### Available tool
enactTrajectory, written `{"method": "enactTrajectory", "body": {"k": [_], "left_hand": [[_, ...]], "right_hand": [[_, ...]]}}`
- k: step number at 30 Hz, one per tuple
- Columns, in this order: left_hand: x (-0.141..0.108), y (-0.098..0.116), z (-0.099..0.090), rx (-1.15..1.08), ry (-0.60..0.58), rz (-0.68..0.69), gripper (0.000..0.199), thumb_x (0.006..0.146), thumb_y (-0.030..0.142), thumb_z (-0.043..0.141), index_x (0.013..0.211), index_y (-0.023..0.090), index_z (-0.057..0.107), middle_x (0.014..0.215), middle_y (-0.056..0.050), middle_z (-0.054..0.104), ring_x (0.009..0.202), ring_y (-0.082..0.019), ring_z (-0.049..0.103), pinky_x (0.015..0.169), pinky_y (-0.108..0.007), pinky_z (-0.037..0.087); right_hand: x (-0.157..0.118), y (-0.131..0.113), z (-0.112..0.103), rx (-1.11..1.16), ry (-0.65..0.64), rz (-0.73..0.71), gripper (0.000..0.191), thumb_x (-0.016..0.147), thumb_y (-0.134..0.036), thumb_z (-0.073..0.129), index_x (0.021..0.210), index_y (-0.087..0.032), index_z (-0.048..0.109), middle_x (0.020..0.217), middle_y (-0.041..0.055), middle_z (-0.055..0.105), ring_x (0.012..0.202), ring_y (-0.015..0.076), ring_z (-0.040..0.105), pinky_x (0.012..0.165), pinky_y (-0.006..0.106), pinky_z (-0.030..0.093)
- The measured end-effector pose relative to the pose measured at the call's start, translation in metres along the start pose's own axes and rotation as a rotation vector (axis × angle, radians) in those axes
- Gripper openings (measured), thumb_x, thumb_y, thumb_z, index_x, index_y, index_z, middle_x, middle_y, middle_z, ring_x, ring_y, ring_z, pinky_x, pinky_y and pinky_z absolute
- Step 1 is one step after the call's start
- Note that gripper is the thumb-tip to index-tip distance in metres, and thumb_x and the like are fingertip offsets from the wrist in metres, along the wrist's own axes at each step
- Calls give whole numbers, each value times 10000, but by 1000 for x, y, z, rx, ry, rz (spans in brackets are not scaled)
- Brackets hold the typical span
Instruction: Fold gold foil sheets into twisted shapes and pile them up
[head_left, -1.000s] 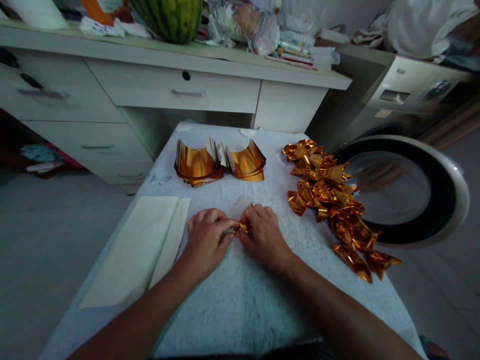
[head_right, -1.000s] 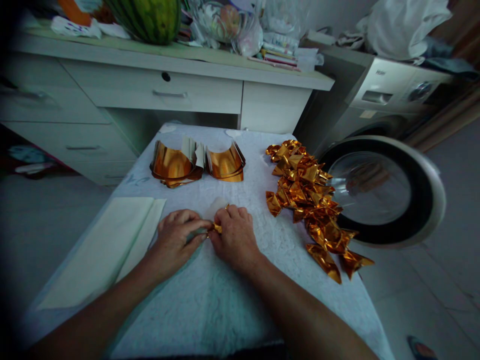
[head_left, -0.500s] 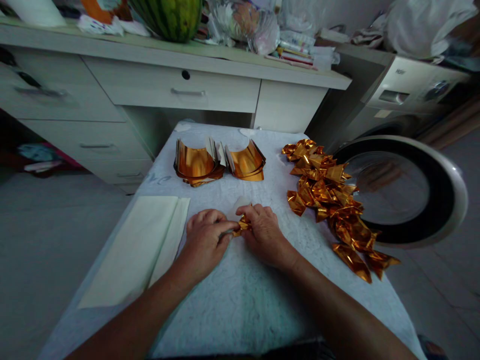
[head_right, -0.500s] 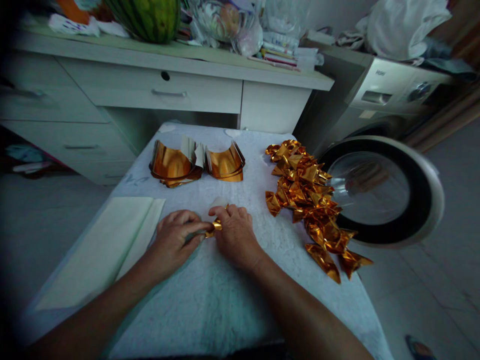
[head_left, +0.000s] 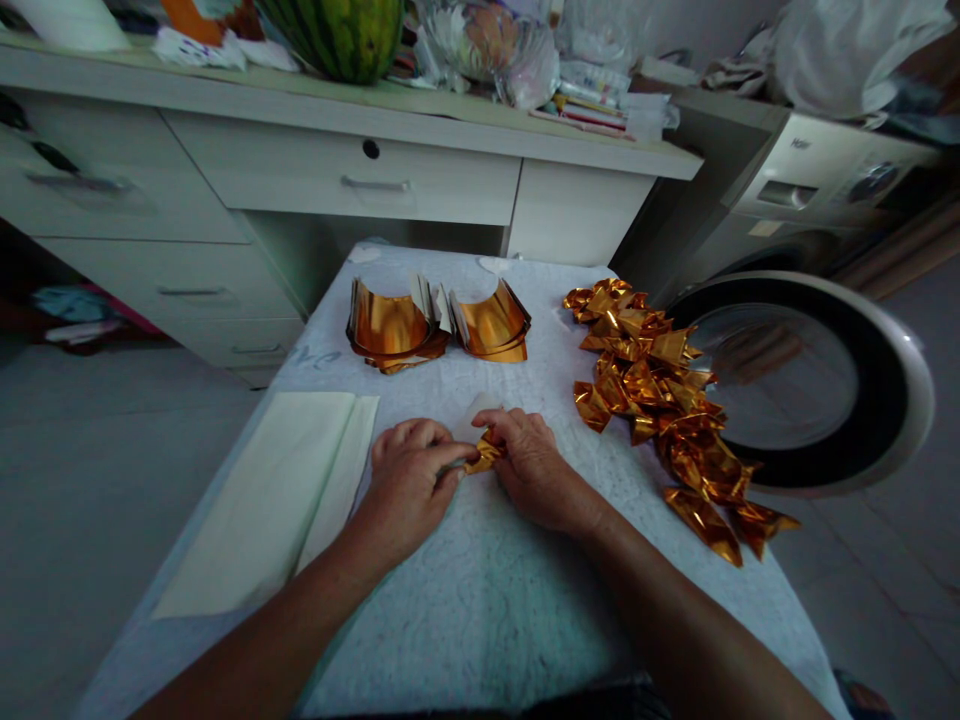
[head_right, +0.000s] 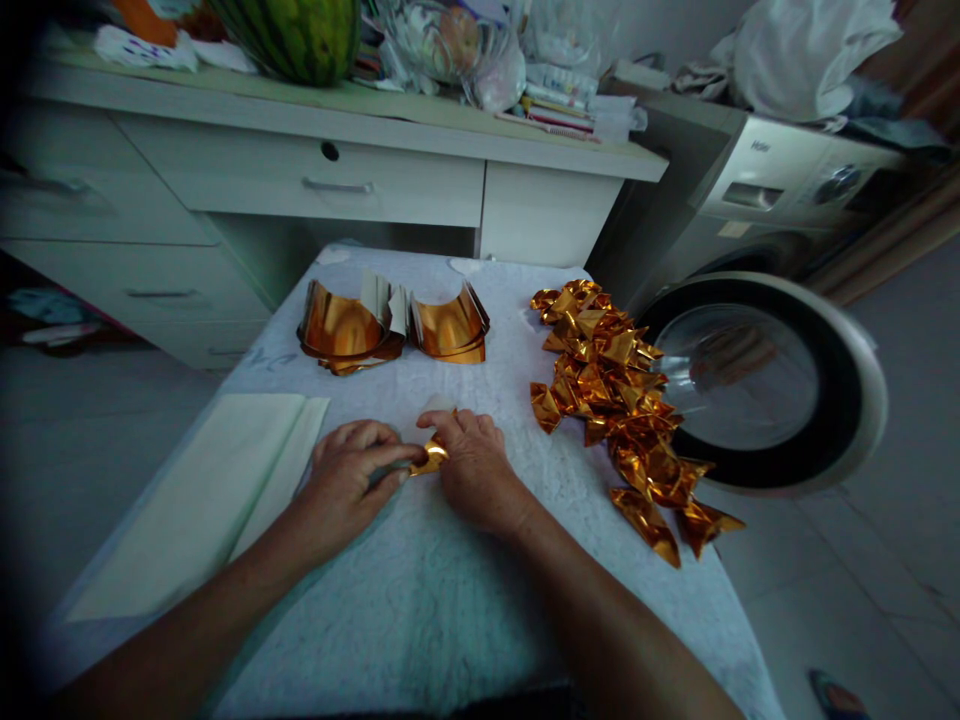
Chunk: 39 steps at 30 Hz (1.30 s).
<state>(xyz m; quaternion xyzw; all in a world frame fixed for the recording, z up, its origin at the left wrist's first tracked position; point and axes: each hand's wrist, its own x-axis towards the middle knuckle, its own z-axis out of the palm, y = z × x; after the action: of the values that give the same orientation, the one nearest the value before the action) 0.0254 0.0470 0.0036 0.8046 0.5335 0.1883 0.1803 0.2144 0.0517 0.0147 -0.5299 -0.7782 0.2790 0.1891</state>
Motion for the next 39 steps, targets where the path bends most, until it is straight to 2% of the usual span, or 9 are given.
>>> {"method": "enactTrajectory", "body": {"k": [6,13,18,21,25,28,32,36,39], "left_hand": [[-2,1,-1,1,30,45,322,824,159,582,1031,348,740,957,-16,638,996,-252,528,911,-475,358],[-1,1,-1,0,30,84,200,818,254,680,999,317,738,982,-17,645,1000,-258,546,940,-488,330],[1,2,-1,-21,31,112,180,848,227,652,990,297,738,971,-18,653,982,-246,561,917,-464,338],[2,3,0,-31,50,114,156,870,212,629,946,289,741,944,-13,661,957,-235,568,903,-454,340],[6,5,3,-20,64,94,125,878,220,633,899,291,734,925,-4,670,945,-228,567,901,-449,339],[7,6,6,-5,67,85,112,874,212,639,887,286,722,928,-3,669,942,-228,568,897,-451,342],[7,7,9,25,117,44,101,829,205,669,902,271,692,979,-24,646,986,-252,556,897,-447,367],[7,7,10,41,189,-23,355,785,242,695,1124,233,589,1138,-86,626,1114,-314,522,951,-480,377],[7,6,12,34,195,-26,523,788,218,668,1273,214,474,1245,-120,608,1202,-335,486,1010,-515,344]], "right_hand": [[-3,8,0,129,93,-32,435,639,1,461,1021,-207,462,963,25,577,908,191,501,841,343,412],[3,15,-2,337,246,28,166,785,-92,442,893,-215,472,802,-13,537,733,150,520,685,276,429],[5,18,-5,145,353,50,107,844,-129,496,886,-191,573,839,34,579,822,190,538,765,323,424],[7,19,-6,-18,322,73,124,870,-146,532,861,-185,649,874,65,604,884,220,529,830,362,396],[11,17,-1,-164,296,171,143,880,-232,601,978,-186,695,982,94,606,946,256,495,869,399,368],[14,14,3,-222,283,207,215,857,-279,645,1044,-180,684,1041,108,591,976,278,472,880,416,359],[16,12,6,-242,286,216,205,834,-266,650,1020,-180,670,1033,109,579,964,280,459,857,416,358],[17,11,4,-129,293,183,108,810,-197,628,917,-193,643,989,80,594,961,256,473,849,390,367],[16,10,2,47,270,158,77,781,-128,587,813,-197,572,844,30,600,858,204,509,784,337,391]]}}
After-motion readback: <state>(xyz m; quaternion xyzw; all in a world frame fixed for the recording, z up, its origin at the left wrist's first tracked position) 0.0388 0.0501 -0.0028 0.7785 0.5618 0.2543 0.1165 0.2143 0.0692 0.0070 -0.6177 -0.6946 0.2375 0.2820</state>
